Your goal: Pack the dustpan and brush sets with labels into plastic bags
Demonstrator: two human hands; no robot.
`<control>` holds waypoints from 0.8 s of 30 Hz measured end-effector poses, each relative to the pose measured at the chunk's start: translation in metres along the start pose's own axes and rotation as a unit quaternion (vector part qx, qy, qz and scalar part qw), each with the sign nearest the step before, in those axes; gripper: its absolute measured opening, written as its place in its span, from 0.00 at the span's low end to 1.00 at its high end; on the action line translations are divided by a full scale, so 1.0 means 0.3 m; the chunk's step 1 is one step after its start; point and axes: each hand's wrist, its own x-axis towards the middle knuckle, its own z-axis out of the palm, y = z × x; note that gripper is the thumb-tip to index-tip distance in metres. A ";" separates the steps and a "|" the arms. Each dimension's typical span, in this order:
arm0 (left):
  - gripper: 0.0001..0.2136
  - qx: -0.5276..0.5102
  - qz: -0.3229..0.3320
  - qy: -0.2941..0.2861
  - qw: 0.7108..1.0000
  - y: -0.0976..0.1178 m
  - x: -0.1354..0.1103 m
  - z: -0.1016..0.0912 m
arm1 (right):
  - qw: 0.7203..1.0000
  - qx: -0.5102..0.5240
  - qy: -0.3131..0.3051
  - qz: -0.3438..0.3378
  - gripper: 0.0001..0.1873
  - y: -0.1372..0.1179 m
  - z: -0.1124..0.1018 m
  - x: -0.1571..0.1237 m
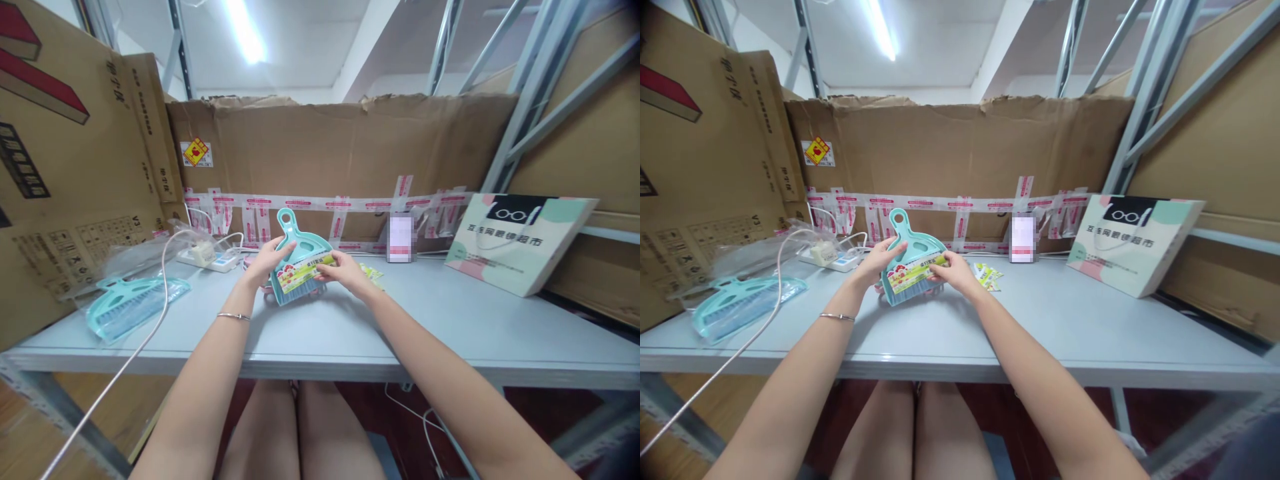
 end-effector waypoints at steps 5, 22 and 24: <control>0.27 0.090 -0.028 -0.056 0.994 0.038 -0.025 -0.006 | 0.999 -0.021 0.026 0.002 0.09 -0.001 0.001 0.000; 0.24 -0.033 -0.052 -0.049 0.997 0.061 -0.027 -0.031 | 0.981 0.044 0.172 -0.083 0.32 -0.003 0.014 -0.006; 0.24 -0.039 -0.042 -0.054 0.997 0.063 -0.030 -0.029 | 0.989 0.142 0.034 0.003 0.26 -0.003 0.035 -0.015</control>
